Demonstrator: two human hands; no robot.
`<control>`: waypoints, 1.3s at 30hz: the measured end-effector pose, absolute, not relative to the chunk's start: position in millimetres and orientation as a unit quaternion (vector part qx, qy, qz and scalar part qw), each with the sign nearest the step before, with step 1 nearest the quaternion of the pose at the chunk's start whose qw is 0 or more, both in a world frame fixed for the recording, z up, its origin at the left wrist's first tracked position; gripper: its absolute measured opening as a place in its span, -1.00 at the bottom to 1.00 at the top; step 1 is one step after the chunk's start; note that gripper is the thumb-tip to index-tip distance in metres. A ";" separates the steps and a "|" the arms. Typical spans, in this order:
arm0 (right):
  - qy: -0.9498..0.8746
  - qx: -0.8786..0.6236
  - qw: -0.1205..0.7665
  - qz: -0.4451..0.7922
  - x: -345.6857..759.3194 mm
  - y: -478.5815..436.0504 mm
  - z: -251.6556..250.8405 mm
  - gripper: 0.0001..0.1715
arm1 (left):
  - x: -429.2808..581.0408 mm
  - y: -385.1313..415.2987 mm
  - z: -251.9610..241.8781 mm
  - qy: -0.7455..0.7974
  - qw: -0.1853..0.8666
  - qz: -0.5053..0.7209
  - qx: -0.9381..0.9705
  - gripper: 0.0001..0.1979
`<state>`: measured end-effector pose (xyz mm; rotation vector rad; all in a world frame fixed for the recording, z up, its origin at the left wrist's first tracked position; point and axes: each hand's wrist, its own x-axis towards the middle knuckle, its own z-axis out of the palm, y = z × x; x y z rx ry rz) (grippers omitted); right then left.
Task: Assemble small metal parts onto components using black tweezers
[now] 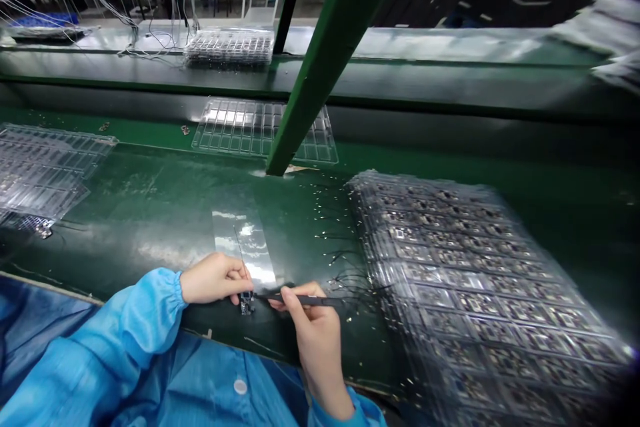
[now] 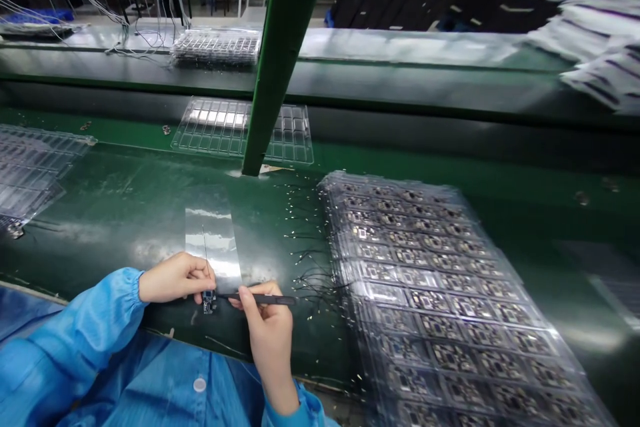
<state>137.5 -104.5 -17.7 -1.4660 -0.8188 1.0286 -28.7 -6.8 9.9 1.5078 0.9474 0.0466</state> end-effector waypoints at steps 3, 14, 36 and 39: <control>-0.357 -0.632 0.538 0.430 135.4 -104.0 -15.4 -0.74 | -28.7 -6.7 10.9 0.411 0.616 0.019 0.672 -0.83; -0.366 -0.652 0.520 0.412 132.6 -101.7 -12.5 -0.73 | -29.0 -7.2 12.7 0.402 0.599 0.022 0.692 -0.81; -0.363 -0.652 0.523 0.412 132.4 -103.3 -15.1 -0.72 | -28.1 -7.0 12.0 0.401 0.599 0.025 0.693 -0.81; -0.361 -0.656 0.518 0.413 132.7 -104.6 -16.5 -0.72 | -27.6 -6.7 13.1 0.402 0.601 0.025 0.690 -0.82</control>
